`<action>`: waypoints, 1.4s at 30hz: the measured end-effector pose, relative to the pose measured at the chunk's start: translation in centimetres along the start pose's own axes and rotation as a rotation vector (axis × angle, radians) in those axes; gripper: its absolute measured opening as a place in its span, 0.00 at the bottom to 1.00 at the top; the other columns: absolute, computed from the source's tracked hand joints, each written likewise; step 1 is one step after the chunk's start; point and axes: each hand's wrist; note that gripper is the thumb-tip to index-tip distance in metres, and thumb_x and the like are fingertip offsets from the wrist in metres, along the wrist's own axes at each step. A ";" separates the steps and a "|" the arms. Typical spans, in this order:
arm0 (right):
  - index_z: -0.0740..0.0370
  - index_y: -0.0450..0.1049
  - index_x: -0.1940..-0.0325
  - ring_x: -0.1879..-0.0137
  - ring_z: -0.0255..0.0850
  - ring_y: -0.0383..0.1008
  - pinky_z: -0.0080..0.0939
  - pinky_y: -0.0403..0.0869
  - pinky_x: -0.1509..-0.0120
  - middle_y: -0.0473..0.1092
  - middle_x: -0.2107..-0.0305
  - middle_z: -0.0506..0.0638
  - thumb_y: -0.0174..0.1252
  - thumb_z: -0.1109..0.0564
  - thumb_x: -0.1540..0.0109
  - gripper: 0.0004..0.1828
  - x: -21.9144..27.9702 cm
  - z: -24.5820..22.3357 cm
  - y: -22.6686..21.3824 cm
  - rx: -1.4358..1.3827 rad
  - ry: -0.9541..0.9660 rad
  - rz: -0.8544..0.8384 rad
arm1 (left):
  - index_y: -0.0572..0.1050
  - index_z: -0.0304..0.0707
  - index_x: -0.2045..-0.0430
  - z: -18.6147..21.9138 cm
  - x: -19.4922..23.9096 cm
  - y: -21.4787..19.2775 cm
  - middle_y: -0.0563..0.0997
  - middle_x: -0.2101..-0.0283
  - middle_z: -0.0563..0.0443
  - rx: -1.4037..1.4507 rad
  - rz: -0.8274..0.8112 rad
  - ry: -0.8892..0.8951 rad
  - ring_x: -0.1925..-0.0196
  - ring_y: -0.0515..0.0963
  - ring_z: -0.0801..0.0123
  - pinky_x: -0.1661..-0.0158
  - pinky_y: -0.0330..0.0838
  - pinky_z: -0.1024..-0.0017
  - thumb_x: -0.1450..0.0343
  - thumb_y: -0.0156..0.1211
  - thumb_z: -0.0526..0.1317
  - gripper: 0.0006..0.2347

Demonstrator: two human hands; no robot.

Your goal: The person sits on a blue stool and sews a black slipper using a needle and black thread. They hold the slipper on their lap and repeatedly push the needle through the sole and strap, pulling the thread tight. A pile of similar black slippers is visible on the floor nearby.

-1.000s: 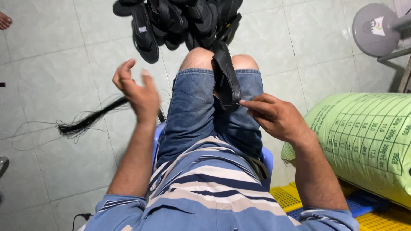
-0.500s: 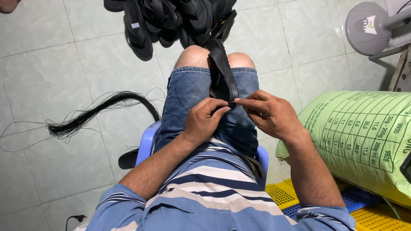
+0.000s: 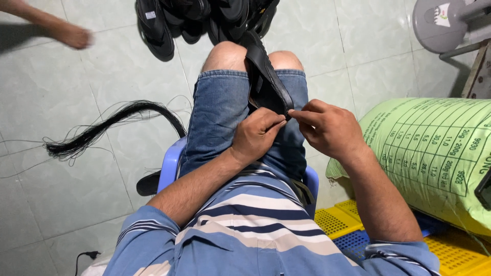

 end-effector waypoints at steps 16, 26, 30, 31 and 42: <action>0.49 0.75 0.57 0.63 0.45 0.75 0.43 0.74 0.61 0.72 0.69 0.47 0.54 0.57 0.45 0.13 -0.7 -3.2 -1.1 -0.125 0.285 -0.205 | 0.74 0.44 0.86 1.7 -4.2 -8.4 0.76 0.63 0.51 -0.498 -0.553 0.136 0.56 0.74 0.51 0.62 0.68 0.59 0.40 0.57 0.44 0.06; 0.53 0.75 0.55 0.60 0.47 0.74 0.44 0.74 0.58 0.72 0.67 0.50 0.55 0.57 0.44 0.13 0.1 -3.7 -0.5 -0.256 0.339 -0.213 | 0.71 0.50 0.63 1.3 -3.0 -5.2 0.76 0.69 0.50 -0.124 -0.479 -0.164 0.63 0.77 0.56 0.64 0.72 0.63 0.35 0.55 0.37 0.09; 0.48 0.74 0.53 0.60 0.48 0.74 0.45 0.74 0.57 0.71 0.67 0.48 0.54 0.53 0.43 0.14 0.6 -3.1 0.6 -0.281 0.335 -0.186 | 0.65 0.50 0.61 2.0 -3.4 -4.9 0.77 0.71 0.52 -0.391 -0.609 -0.182 0.65 0.79 0.56 0.66 0.72 0.62 0.36 0.55 0.40 0.12; 0.48 0.74 0.53 0.60 0.48 0.74 0.45 0.74 0.57 0.71 0.67 0.48 0.54 0.53 0.43 0.14 0.9 -2.9 1.0 -0.285 0.338 -0.187 | 0.65 0.50 0.61 2.6 -3.6 -5.0 0.77 0.71 0.52 -0.392 -0.613 -0.183 0.65 0.79 0.56 0.66 0.72 0.62 0.36 0.55 0.40 0.12; 0.51 0.70 0.47 0.58 0.56 0.72 0.55 0.69 0.52 0.72 0.68 0.56 0.53 0.50 0.44 0.21 2.2 -1.7 -3.5 -0.363 0.414 -0.158 | 0.75 0.40 0.60 -0.2 -3.6 -3.8 0.75 0.74 0.44 0.447 -0.494 -0.552 0.81 0.75 0.74 0.80 0.73 0.81 0.36 0.50 0.28 0.13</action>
Point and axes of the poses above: each hand's wrist, its own x-axis away from the middle knuckle, its own y-axis out of the palm, z = x × y
